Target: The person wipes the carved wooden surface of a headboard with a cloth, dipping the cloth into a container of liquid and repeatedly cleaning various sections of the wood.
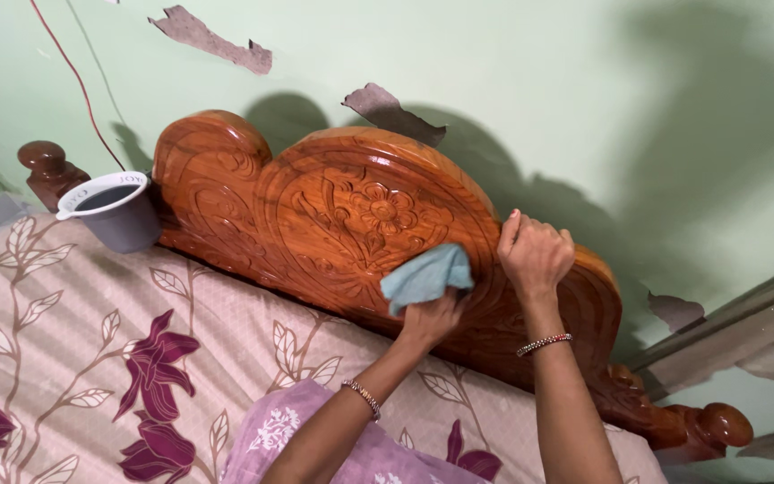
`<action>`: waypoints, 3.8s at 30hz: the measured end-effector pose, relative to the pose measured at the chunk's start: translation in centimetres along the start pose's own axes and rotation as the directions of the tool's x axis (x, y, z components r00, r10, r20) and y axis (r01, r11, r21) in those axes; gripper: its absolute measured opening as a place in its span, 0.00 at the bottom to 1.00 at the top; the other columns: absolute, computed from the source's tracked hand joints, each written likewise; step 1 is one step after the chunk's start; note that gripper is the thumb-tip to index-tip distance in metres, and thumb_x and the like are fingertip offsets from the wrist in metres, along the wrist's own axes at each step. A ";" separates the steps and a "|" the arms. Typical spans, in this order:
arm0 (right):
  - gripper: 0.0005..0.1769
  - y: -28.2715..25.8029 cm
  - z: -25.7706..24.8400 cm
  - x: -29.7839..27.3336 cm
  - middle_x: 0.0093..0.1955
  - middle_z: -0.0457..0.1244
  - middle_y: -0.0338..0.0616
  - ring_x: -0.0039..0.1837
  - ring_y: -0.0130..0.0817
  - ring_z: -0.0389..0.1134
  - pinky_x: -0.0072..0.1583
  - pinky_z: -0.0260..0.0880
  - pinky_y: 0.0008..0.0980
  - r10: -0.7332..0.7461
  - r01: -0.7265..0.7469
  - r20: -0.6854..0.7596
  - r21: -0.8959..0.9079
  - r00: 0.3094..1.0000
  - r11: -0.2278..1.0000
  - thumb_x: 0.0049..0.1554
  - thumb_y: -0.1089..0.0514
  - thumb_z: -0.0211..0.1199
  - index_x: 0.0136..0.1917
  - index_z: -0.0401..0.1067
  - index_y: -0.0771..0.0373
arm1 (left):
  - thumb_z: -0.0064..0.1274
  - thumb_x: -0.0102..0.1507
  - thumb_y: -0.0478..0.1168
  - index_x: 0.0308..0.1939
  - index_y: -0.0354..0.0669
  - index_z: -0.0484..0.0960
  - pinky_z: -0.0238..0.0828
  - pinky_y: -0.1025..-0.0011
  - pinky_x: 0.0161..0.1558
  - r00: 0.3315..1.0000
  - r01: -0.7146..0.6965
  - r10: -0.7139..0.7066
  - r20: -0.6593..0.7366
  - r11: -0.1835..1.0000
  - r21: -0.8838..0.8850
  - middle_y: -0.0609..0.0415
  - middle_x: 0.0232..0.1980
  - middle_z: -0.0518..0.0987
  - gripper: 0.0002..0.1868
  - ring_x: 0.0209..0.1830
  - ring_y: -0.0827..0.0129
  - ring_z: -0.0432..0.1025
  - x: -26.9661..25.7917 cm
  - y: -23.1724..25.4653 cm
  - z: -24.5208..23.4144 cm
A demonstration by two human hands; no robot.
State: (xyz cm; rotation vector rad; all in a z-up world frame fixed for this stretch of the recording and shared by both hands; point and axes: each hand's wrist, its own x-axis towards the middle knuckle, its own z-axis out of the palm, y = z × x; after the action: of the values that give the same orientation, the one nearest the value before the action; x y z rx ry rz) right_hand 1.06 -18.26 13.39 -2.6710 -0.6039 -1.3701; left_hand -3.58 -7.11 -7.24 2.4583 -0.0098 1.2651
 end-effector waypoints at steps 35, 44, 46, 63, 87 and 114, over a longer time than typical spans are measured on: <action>0.25 0.0 0.0 0.0 0.29 0.66 0.44 0.30 0.40 0.66 0.40 0.60 0.39 -0.036 0.035 -0.071 -0.016 0.997 0.999 0.66 0.53 0.53 0.30 0.76 0.58 | 0.55 0.61 0.53 0.66 0.52 0.74 0.60 0.40 0.62 0.999 -0.007 0.015 -0.040 0.981 0.195 0.47 0.67 0.73 0.30 0.63 0.45 0.68 -2.3 -5.0 -2.9; 0.25 0.0 0.2 0.0 0.29 0.66 0.45 0.30 0.41 0.66 0.40 0.60 0.39 -0.033 0.032 -0.064 -0.023 0.997 0.999 0.66 0.53 0.53 0.29 0.75 0.58 | 0.56 0.57 0.50 0.55 0.49 0.82 0.71 0.48 0.57 0.977 -0.183 0.188 -0.103 0.981 0.060 0.44 0.59 0.80 0.23 0.59 0.45 0.73 -2.5 -5.2 1.8; 0.24 0.0 0.3 0.0 0.29 0.66 0.44 0.30 0.41 0.66 0.39 0.60 0.39 -0.038 0.036 -0.076 -0.023 0.996 0.999 0.66 0.53 0.53 0.29 0.75 0.58 | 0.50 0.68 0.45 0.54 0.52 0.82 0.77 0.50 0.42 0.897 0.070 -0.090 0.432 0.996 0.061 0.48 0.44 0.82 0.13 0.40 0.52 0.78 -4.6 -6.0 2.6; 0.24 0.0 0.7 0.0 0.30 0.67 0.43 0.32 0.42 0.66 0.40 0.60 0.40 -0.045 0.043 -0.093 -0.024 0.995 0.999 0.66 0.53 0.53 0.30 0.75 0.58 | 0.56 0.64 0.54 0.61 0.49 0.82 0.64 0.45 0.64 0.975 -0.209 0.203 -0.094 0.977 -0.051 0.46 0.69 0.70 0.25 0.68 0.48 0.65 1.3 -1.6 1.6; 0.25 0.0 0.4 0.1 0.29 0.65 0.42 0.31 0.39 0.64 0.39 0.57 0.39 -0.076 0.074 -0.164 -0.015 0.984 0.997 0.65 0.53 0.52 0.28 0.73 0.57 | 0.38 0.64 0.74 0.61 0.11 0.65 0.45 0.46 0.71 0.812 0.583 -0.584 -0.012 0.810 0.054 0.18 0.64 0.66 0.56 0.67 0.30 0.58 -5.2 -12.7 2.4; 0.25 0.0 0.7 0.0 0.29 0.66 0.45 0.31 0.41 0.66 0.40 0.61 0.40 -0.019 0.017 -0.043 -0.038 0.999 0.999 0.66 0.52 0.52 0.30 0.75 0.58 | 0.49 0.61 0.55 0.58 0.55 0.80 0.64 0.49 0.65 0.940 -0.338 0.341 0.028 0.938 -0.071 0.52 0.60 0.80 0.23 0.61 0.57 0.74 4.6 -1.1 -0.7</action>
State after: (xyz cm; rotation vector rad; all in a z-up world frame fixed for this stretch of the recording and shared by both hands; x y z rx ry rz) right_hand 1.58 -18.15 12.97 -2.6638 -0.6053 -1.4545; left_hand -1.18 -5.07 -3.63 2.4974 -0.4993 1.3242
